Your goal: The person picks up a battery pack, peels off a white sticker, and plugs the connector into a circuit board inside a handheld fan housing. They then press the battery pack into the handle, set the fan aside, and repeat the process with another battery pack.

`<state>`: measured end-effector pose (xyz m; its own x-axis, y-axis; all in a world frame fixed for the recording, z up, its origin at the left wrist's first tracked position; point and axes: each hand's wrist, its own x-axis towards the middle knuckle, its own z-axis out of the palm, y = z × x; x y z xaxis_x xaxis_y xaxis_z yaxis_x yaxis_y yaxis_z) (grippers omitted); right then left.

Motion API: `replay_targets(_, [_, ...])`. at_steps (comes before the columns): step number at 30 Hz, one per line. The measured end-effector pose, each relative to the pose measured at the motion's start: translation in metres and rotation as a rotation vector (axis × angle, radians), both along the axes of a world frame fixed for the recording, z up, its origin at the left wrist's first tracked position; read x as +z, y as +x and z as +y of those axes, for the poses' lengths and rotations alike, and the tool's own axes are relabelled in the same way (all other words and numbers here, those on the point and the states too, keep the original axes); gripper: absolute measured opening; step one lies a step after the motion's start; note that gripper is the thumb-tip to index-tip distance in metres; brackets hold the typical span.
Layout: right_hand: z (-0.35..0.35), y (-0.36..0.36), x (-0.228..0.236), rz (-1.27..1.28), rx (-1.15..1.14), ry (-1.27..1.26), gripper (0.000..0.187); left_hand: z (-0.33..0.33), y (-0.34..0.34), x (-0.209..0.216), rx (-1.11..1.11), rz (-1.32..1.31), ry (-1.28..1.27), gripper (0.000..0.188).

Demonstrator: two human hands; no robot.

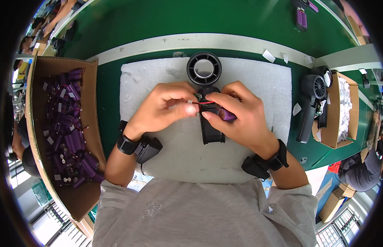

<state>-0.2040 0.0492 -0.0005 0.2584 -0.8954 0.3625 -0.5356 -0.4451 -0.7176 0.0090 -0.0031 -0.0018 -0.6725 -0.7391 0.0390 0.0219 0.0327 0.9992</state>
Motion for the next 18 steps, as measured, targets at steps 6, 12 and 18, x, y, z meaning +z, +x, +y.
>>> replay_targets(6, [-0.0012,-0.0006,-0.0063,0.037,0.024,-0.069,0.028,0.0011,0.0009,-0.0015,-0.005,0.003,0.121,0.017])
replay_targets(12, [0.0015,0.0011,0.0001,0.004,0.019,0.001,0.022,0.0019,0.0002,0.0006,0.01,0.018,0.131,0.014])
replay_targets(18, [-0.0002,-0.0002,-0.0008,-0.036,0.034,0.082,0.013,-0.0009,0.0002,-0.0012,-0.002,0.014,0.118,0.011])
